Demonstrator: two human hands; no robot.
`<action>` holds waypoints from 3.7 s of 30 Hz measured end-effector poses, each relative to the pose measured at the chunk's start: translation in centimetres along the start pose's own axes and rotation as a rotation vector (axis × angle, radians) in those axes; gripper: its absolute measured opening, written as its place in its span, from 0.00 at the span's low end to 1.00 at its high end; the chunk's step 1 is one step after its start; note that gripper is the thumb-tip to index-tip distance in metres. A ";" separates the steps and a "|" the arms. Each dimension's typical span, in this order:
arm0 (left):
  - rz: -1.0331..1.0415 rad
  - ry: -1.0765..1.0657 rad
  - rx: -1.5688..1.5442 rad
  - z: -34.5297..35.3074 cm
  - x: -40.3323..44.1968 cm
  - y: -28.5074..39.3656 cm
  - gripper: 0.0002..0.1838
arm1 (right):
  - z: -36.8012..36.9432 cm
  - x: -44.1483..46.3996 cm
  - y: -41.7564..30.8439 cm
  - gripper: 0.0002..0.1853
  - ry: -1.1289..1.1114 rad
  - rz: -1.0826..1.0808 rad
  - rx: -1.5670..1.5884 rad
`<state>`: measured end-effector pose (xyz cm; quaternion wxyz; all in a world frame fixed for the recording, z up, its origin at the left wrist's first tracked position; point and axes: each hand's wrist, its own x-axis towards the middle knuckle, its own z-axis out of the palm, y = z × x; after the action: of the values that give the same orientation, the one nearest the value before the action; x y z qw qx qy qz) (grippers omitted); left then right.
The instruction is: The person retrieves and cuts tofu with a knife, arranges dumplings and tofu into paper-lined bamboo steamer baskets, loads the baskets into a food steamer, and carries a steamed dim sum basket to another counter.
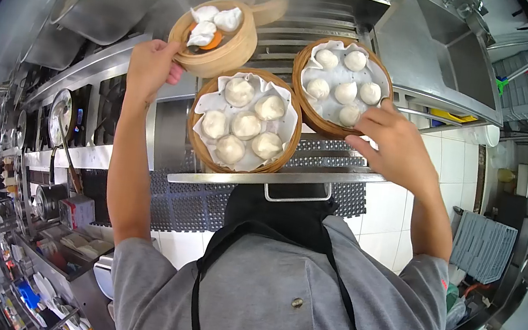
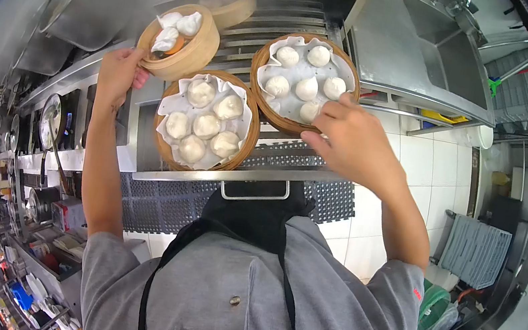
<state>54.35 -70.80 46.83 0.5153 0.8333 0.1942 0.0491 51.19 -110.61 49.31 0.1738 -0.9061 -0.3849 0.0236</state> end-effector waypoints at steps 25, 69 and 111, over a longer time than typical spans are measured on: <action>0.248 0.038 0.122 -3.3 -6.1 -1.3 0.28 | 5.7 18.7 -2.3 0.12 0.059 -0.394 -0.186; -0.249 -0.487 -0.787 15.1 -26.1 -2.8 0.27 | 4.5 18.3 -0.8 0.05 -0.049 -0.515 -0.431; 0.054 -0.377 -0.812 16.8 -25.1 -5.5 0.17 | 4.6 7.6 0.0 0.07 0.018 -0.922 -0.243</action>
<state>34.49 -92.16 37.15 0.8256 0.5625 0.0397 -0.0179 55.73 -103.83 45.67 0.0624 -0.6549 -0.7452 -0.1091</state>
